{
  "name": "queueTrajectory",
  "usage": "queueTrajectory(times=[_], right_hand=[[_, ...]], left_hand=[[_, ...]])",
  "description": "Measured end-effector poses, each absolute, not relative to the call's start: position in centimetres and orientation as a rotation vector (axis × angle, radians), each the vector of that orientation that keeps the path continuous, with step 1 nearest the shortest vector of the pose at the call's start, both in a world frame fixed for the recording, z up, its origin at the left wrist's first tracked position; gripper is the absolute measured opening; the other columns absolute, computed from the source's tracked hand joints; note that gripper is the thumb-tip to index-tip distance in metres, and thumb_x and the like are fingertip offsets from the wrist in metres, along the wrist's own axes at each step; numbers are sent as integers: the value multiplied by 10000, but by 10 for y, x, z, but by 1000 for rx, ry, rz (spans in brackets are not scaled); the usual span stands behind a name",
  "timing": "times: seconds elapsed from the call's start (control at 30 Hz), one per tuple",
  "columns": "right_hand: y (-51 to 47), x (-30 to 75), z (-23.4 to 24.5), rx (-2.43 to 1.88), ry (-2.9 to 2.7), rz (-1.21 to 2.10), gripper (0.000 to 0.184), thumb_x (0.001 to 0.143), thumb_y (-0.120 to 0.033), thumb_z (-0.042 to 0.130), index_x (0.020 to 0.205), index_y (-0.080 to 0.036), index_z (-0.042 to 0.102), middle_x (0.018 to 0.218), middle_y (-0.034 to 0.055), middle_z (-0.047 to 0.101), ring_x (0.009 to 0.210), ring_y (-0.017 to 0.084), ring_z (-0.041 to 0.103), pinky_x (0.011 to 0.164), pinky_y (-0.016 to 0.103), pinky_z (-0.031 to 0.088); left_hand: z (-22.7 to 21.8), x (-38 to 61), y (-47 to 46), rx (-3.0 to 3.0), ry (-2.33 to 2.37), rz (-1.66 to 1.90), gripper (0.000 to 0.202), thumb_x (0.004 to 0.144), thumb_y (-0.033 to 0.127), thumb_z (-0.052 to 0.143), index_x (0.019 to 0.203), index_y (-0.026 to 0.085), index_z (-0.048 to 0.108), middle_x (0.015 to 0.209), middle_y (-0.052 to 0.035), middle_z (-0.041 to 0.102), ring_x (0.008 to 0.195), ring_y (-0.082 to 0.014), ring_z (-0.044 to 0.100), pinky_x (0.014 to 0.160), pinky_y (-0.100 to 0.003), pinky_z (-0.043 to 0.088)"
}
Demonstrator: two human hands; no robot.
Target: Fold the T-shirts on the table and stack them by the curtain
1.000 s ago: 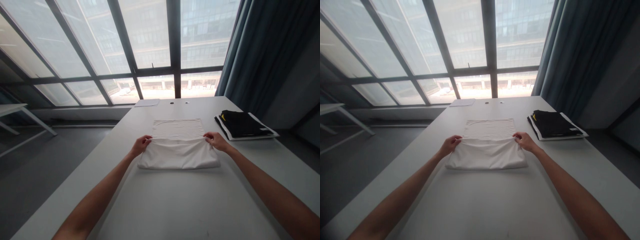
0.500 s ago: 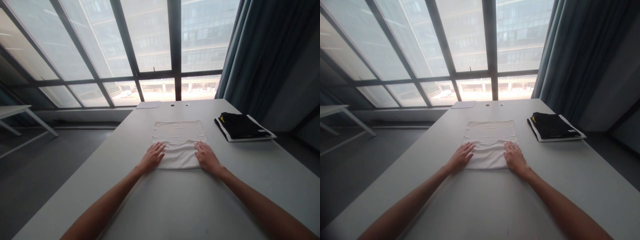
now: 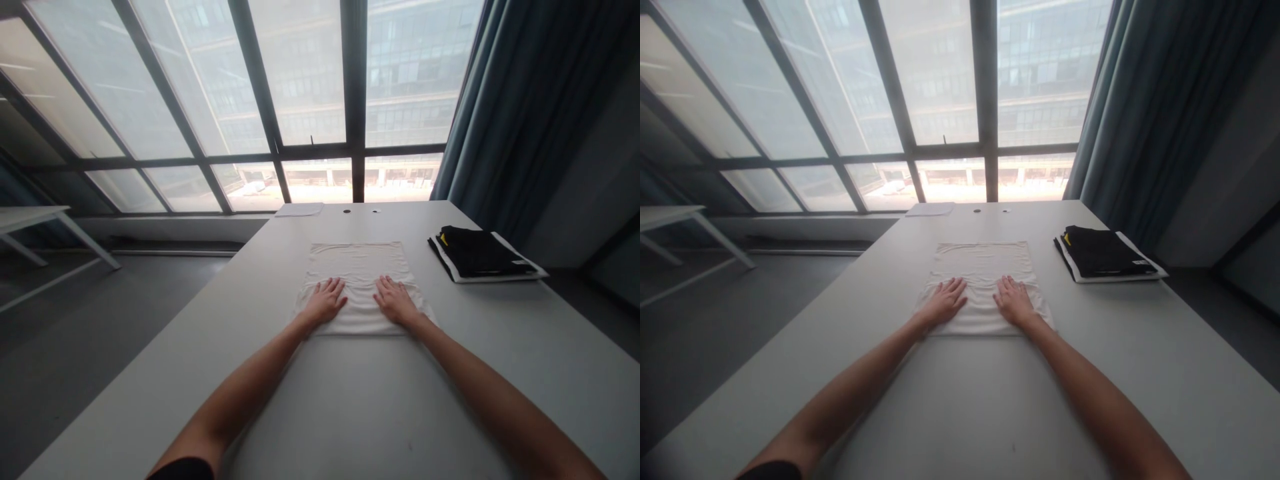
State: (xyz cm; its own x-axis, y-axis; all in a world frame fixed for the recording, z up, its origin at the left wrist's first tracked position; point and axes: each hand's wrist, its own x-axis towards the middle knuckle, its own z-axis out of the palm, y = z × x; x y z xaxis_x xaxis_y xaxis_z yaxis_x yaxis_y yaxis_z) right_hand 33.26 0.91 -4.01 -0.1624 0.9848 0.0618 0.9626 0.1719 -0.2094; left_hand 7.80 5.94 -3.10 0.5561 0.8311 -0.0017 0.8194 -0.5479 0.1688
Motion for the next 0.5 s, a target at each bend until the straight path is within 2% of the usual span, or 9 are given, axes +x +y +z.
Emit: queueTrajectory(times=[0.1,0.27,0.5], right_hand=[[16,335,-40,-1950,-2210,206,585,1029,-390,322,1557,-138,339,1649,141,235,1528,277,199,1207,532,150],[-17,364,-40,-1724,-2199,-11,545,1037,-358,286,1534,-165,397,1641,110,274,1535,249,179,1221,497,154],[-68,394,-62,-1697,-2343,18,581,1038,-439,311,1511,-125,434,1592,166,358,1494,290,299,1197,537,237]], left_hand=[[-30,79,64,2610,1404,134,639,1036,512,287,1585,185,276,1662,-112,185,1540,-312,127,1216,-580,129],[-29,27,45,2741,1327,317,583,1045,485,303,1567,226,334,1646,-78,260,1536,-253,170,1240,-496,144],[-49,-20,-7,2706,1424,140,609,1050,521,275,1590,240,271,1656,-94,202,1539,-305,127,1210,-578,178]])
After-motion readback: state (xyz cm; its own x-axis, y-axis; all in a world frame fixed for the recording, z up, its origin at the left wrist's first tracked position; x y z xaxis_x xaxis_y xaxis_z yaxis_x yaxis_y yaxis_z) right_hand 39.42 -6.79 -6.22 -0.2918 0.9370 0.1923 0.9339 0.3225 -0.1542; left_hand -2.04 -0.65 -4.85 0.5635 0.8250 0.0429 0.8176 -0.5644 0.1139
